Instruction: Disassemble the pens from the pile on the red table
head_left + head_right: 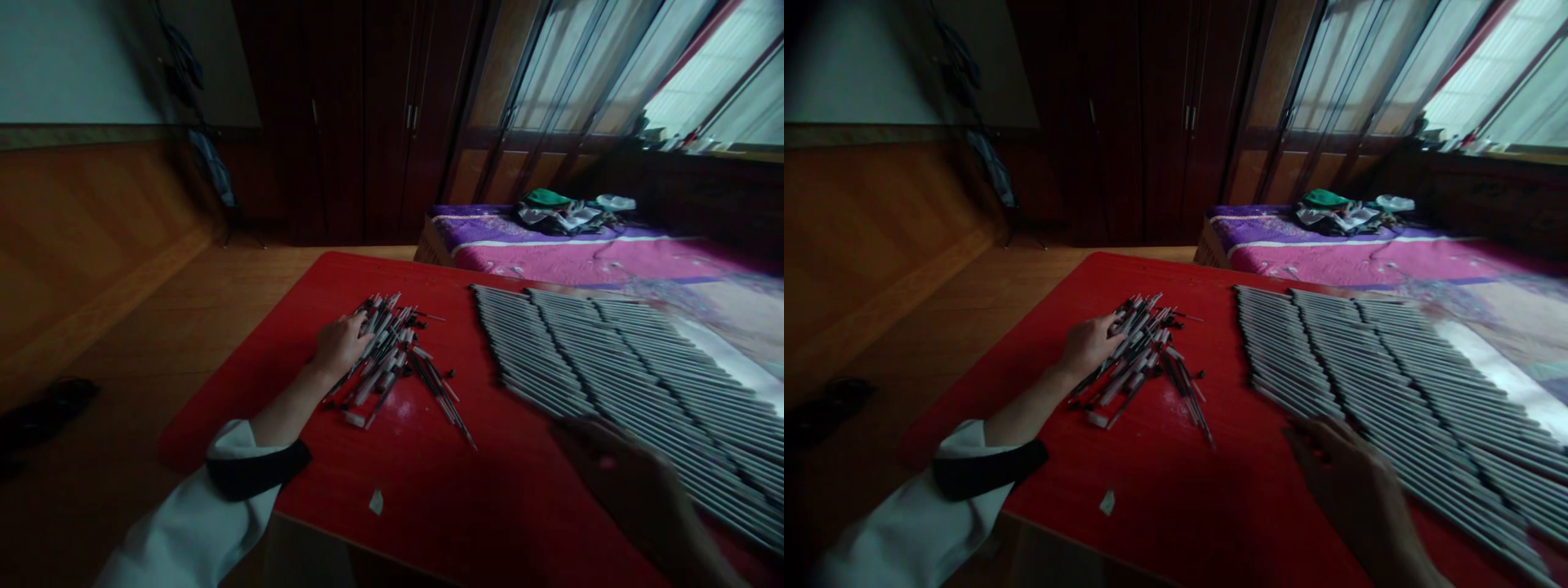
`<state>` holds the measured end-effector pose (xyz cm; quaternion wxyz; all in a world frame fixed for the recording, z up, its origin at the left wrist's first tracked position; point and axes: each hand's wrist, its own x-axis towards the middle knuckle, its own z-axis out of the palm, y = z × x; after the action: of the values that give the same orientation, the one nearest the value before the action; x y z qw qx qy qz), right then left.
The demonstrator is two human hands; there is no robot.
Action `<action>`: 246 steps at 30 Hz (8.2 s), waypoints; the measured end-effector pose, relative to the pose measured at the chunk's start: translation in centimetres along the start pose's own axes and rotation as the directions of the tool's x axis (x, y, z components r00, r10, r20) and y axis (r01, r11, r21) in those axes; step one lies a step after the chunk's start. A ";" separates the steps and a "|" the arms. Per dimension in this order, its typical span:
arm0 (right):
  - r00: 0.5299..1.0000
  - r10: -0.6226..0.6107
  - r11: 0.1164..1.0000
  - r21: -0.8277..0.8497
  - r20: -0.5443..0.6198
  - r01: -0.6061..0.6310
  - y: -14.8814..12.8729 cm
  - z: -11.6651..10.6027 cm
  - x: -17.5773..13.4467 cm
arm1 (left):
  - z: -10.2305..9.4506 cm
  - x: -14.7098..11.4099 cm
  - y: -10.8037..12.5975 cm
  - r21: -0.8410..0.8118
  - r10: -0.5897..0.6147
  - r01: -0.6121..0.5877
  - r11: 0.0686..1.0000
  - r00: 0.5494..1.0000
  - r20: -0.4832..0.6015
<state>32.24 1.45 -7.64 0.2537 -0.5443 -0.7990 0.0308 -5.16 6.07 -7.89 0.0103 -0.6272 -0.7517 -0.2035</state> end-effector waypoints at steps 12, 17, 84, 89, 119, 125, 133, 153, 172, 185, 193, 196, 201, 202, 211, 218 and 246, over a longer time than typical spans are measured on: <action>0.917 -0.024 0.988 -0.128 0.398 0.081 -9.9 6.1 8.0 | 0.4 -0.2 0.2 -0.138 -0.045 0.045 0.989 0.999 0.005; 0.921 0.006 0.996 -0.080 0.389 0.028 -9.5 6.3 7.9 | 0.2 0.0 0.1 -0.289 -0.116 0.113 0.951 0.993 0.008; 0.749 -0.047 0.412 0.696 0.660 -0.588 -7.9 6.1 8.1 | 1.7 -0.7 6.6 -0.787 -0.033 0.348 -0.510 0.906 0.423; 0.744 -0.066 0.401 0.700 0.665 -0.591 -7.8 6.1 8.1 | 1.9 -0.7 6.6 -0.787 -0.023 0.354 -0.505 0.906 0.422; 0.968 -0.116 0.806 0.548 -0.221 0.222 -9.2 4.3 8.4 | 1.6 -3.5 8.5 -0.681 0.376 0.687 -0.252 0.718 0.585; 0.945 0.122 0.906 0.422 -0.304 0.019 -10.1 2.6 10.1 | -0.8 -3.1 7.9 -0.870 0.208 -0.114 0.480 0.978 -0.014; 0.997 -0.076 0.800 0.596 -0.009 0.066 -10.3 3.9 11.0 | 0.1 -3.1 8.1 -0.851 0.289 -0.178 0.495 0.957 -0.032; 0.967 -0.158 0.909 0.412 0.199 0.064 -7.1 7.2 10.5 | 0.5 -4.0 8.5 -0.740 0.320 -0.211 0.639 0.947 0.006; 0.920 0.187 -0.166 0.934 0.344 -0.316 -8.1 5.6 10.9 | 1.1 -4.1 8.4 -0.638 0.444 -0.333 0.695 0.896 0.015; 0.926 0.188 -0.090 0.944 0.328 -0.316 -8.0 5.8 10.8 | 0.8 -4.1 8.4 -0.605 0.463 -0.354 0.713 0.886 0.028; 0.933 0.177 -0.023 0.949 0.313 -0.314 -7.7 6.0 10.8 | 0.9 -4.0 8.4 -0.603 0.468 -0.373 0.705 0.884 0.001; 0.948 0.164 0.045 0.958 0.272 -0.283 -7.6 6.1 10.7 | 1.1 -4.0 8.2 -0.608 0.473 -0.384 0.695 0.881 -0.016; 0.953 0.157 0.084 0.958 0.258 -0.274 -7.6 6.1 10.6 | 1.2 -3.9 8.1 -0.618 0.476 -0.399 0.677 0.878 -0.045; 0.951 0.159 0.081 0.957 0.265 -0.280 -7.6 6.1 10.6 | 1.2 -3.9 8.1 -0.620 0.475 -0.398 0.676 0.879 -0.046; 0.942 0.159 0.097 0.945 0.295 -0.312 -7.8 5.9 10.6 | 1.1 -3.8 8.1 -0.622 0.475 -0.386 0.682 0.880 -0.026; 0.945 0.204 0.165 0.943 0.254 -0.289 -8.0 6.1 10.5 | 1.2 -3.7 8.0 -0.583 0.469 -0.404 0.705 0.882 -0.044; 0.926 0.256 0.211 0.919 0.278 -0.334 -7.7 6.4 10.7 | 1.5 -3.8 7.9 -0.493 0.489 -0.433 0.755 0.872 -0.016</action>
<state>19.86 9.24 -6.76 0.4915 -0.4219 -0.5076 0.5681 3.55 4.00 -8.00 -0.1387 -0.7858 -0.4984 -0.3389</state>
